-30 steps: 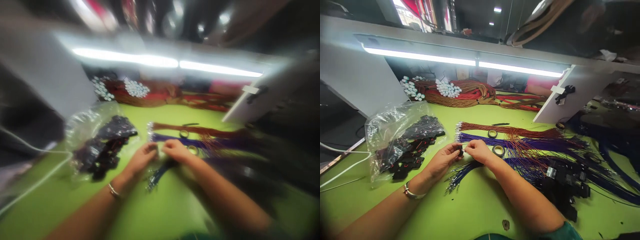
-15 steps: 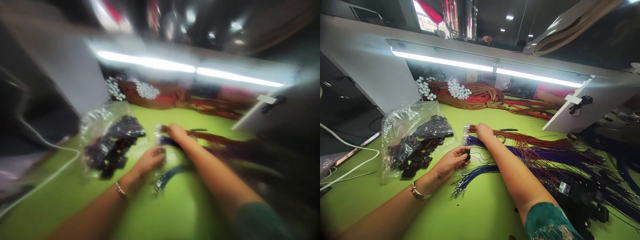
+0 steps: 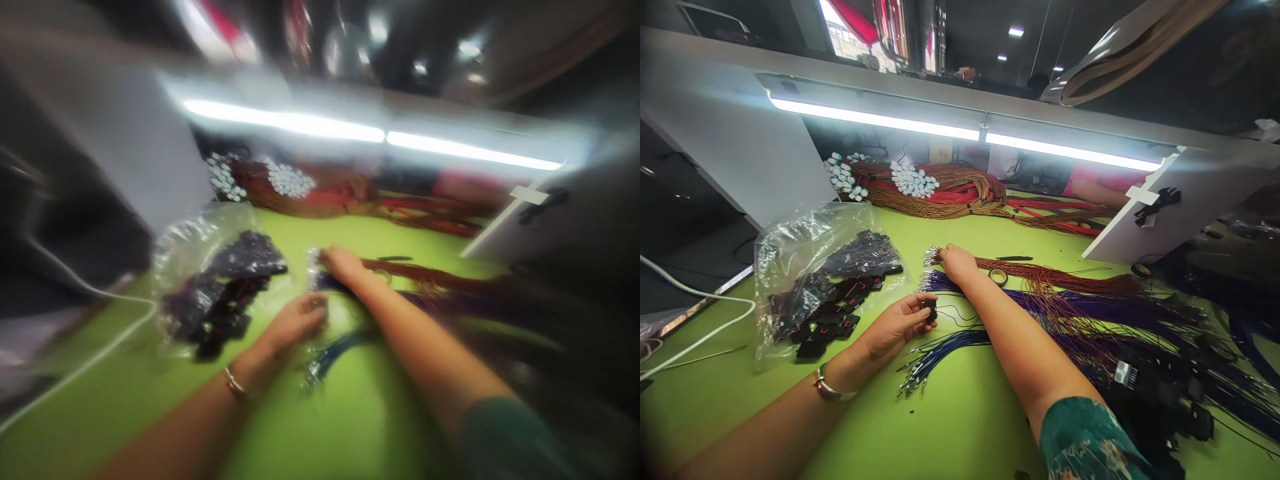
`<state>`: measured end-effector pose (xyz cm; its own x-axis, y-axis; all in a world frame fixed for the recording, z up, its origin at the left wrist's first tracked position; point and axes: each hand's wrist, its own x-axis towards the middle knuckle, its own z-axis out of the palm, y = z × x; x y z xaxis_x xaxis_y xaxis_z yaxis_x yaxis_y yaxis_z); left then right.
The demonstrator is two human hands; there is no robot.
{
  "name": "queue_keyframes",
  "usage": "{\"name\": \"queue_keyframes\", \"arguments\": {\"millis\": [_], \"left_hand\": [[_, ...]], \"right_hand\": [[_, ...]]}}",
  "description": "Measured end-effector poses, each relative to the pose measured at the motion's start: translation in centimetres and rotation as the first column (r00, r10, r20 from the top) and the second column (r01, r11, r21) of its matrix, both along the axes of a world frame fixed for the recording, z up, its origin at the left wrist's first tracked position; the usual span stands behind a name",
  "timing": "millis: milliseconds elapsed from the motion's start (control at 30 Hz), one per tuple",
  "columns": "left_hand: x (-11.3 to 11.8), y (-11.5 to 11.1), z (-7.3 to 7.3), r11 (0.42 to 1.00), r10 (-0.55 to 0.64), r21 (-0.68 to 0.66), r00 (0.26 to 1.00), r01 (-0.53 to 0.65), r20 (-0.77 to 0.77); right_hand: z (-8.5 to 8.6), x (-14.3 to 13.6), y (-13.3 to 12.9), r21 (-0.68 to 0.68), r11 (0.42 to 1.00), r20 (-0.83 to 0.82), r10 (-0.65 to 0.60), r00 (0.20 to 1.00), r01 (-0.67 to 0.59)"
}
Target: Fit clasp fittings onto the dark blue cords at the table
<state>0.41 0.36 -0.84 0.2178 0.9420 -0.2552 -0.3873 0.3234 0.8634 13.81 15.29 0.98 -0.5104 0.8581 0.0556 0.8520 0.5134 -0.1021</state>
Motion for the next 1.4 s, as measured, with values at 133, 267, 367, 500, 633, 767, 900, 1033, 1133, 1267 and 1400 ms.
{"name": "queue_keyframes", "arguments": {"millis": [133, 267, 367, 500, 633, 767, 900, 1033, 1133, 1267, 1400], "left_hand": [[0.0, -0.1, 0.1, 1.0, 0.003, -0.003, 1.0, -0.003, -0.019], [0.0, -0.1, 0.0, 1.0, 0.009, 0.005, 1.0, -0.009, -0.027], [-0.1, 0.0, -0.1, 1.0, 0.002, 0.0, 0.999, -0.002, -0.033], [-0.1, 0.0, -0.1, 1.0, 0.001, -0.001, 0.999, -0.001, -0.038], [0.0, 0.0, 0.0, 1.0, 0.002, 0.009, 1.0, -0.002, -0.026], [0.0, 0.0, 0.0, 1.0, 0.001, 0.001, 1.0, -0.001, -0.03], [-0.1, 0.1, -0.3, 1.0, -0.01, -0.001, 0.999, 0.01, -0.038], [-0.3, 0.3, -0.6, 1.0, -0.026, 0.008, 0.999, 0.026, -0.025], [-0.2, 0.3, -0.5, 1.0, -0.024, 0.012, 1.0, 0.024, -0.012], [-0.2, 0.3, -0.4, 1.0, -0.026, 0.017, 1.0, 0.026, -0.012], [-0.3, 0.3, -0.4, 0.999, -0.036, 0.02, 0.999, 0.036, -0.01]], "right_hand": [[-0.1, -0.1, 0.9, -0.024, 1.0, -0.036, -0.015, 0.999, 0.014], [0.4, 0.4, 1.7, -0.065, 0.997, -0.057, -0.04, 0.998, 0.036], [0.6, 0.8, 1.9, -0.079, 0.995, -0.058, -0.06, 0.996, 0.056], [0.4, 0.9, 2.0, -0.059, 0.996, -0.058, -0.072, 0.996, 0.069], [0.0, 0.8, 2.2, -0.048, 0.997, -0.086, -0.069, 0.994, 0.065], [-0.2, 1.1, 2.6, -0.043, 0.994, -0.167, -0.107, 0.98, 0.101], [0.1, 1.8, 3.0, -0.033, 0.985, -0.256, -0.174, 0.951, 0.171], [1.1, 2.6, 2.9, -0.02, 0.978, -0.33, -0.202, 0.922, 0.207], [1.9, 3.1, 2.2, 0.001, 0.976, -0.374, -0.203, 0.905, 0.219], [3.1, 4.1, 0.6, 0.013, 0.978, -0.443, -0.179, 0.878, 0.206], [4.6, 5.9, -2.3, 0.004, 0.977, -0.527, -0.178, 0.831, 0.212]]}}
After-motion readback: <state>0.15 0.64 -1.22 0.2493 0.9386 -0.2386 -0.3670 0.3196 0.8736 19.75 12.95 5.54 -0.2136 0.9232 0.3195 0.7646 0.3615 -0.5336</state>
